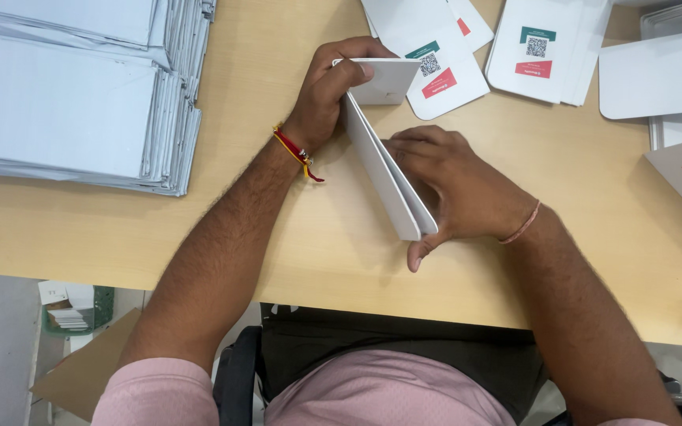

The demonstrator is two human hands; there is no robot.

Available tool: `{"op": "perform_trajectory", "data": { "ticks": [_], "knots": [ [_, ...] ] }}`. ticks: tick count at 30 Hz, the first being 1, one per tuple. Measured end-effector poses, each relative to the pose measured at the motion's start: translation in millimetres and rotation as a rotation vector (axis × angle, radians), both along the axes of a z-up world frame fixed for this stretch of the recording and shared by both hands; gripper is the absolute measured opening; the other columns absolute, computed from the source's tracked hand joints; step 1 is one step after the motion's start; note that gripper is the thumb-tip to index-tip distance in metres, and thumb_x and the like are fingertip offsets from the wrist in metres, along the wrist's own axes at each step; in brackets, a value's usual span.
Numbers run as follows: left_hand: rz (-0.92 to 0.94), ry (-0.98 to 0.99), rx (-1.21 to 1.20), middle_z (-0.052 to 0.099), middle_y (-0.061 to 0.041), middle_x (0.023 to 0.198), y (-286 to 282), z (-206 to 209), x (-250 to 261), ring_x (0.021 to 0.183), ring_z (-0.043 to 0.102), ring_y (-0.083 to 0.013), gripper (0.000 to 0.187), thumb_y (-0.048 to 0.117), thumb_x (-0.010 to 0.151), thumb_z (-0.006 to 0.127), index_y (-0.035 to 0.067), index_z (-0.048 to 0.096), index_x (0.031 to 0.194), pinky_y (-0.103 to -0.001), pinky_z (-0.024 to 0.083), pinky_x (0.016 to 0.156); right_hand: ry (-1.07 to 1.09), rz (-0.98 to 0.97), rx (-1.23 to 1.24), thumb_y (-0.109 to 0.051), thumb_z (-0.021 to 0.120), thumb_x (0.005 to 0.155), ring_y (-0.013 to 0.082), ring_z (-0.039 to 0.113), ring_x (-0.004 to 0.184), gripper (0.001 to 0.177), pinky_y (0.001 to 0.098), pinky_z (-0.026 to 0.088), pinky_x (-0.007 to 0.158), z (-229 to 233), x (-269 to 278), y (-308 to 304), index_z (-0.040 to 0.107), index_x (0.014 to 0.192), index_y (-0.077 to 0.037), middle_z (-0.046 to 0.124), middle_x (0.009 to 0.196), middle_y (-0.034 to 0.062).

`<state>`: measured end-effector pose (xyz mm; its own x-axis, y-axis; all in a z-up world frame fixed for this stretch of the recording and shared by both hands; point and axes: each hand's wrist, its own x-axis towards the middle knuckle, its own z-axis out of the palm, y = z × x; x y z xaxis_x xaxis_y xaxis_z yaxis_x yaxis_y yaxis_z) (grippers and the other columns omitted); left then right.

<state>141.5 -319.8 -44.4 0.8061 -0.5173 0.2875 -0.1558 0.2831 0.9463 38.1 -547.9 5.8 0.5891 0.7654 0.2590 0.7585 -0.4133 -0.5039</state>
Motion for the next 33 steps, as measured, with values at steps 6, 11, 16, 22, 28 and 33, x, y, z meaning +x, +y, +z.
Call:
{"op": "perform_trajectory", "data": {
  "ticks": [6,11,16,22,28,33],
  "knots": [
    [0.153,-0.033,0.007,0.073,-0.013,0.101,-6,-5,-2,0.099,0.067,-0.0193,0.037,0.017,0.084,0.049,-0.009,0.069,0.102,-0.034,0.054,0.093,0.355,-0.125,0.274,-0.071,0.075,0.063,0.0359,0.058,0.128,0.102,0.0500,0.045,0.110,-11,14,-35,0.061,0.141,-0.006,0.064,0.140,0.0175],
    [0.250,-0.168,0.079,0.072,-0.012,0.089,0,2,-2,0.087,0.066,-0.0177,0.035,0.016,0.082,0.049,-0.009,0.069,0.095,-0.033,0.055,0.082,-0.114,-0.663,0.154,-0.050,0.077,0.101,0.0315,0.058,0.133,0.069,0.0482,0.050,0.118,-32,26,-43,0.060,0.150,-0.006,0.064,0.146,0.0150],
    [0.350,-0.225,0.117,0.072,-0.012,0.082,2,6,-5,0.079,0.065,-0.0167,0.033,0.015,0.081,0.049,-0.010,0.070,0.091,-0.033,0.055,0.074,-0.400,-0.729,-0.178,-0.068,0.084,0.080,0.0402,0.047,0.130,0.104,0.0565,0.033,0.102,-43,36,-16,0.057,0.144,0.008,0.061,0.138,0.0263],
    [0.379,-0.261,0.162,0.071,-0.012,0.082,7,7,-2,0.080,0.065,-0.0153,0.032,0.013,0.081,0.050,-0.009,0.070,0.091,-0.032,0.054,0.075,-0.441,-0.837,-0.388,-0.060,0.078,0.086,0.0340,0.055,0.123,0.081,0.0541,0.039,0.098,-42,36,0,0.066,0.131,0.006,0.070,0.124,0.0206],
    [0.323,-0.249,0.116,0.072,-0.011,0.088,7,5,-1,0.084,0.064,-0.0152,0.031,0.012,0.083,0.049,-0.009,0.069,0.094,-0.032,0.054,0.080,-0.466,-0.717,-0.493,-0.035,0.069,0.088,0.0262,0.068,0.072,0.056,0.0414,0.050,0.056,-26,32,-3,0.070,0.122,0.008,0.069,0.074,0.0136],
    [0.333,-0.241,0.139,0.069,-0.009,0.085,7,5,-1,0.083,0.062,-0.0144,0.031,0.013,0.082,0.049,-0.008,0.070,0.092,-0.032,0.053,0.077,-0.473,-0.751,-0.184,-0.015,0.064,0.105,0.0251,0.060,0.051,0.016,0.0396,0.046,0.050,-25,27,-27,0.071,0.107,-0.001,0.059,0.059,0.0075]
  ]
}}
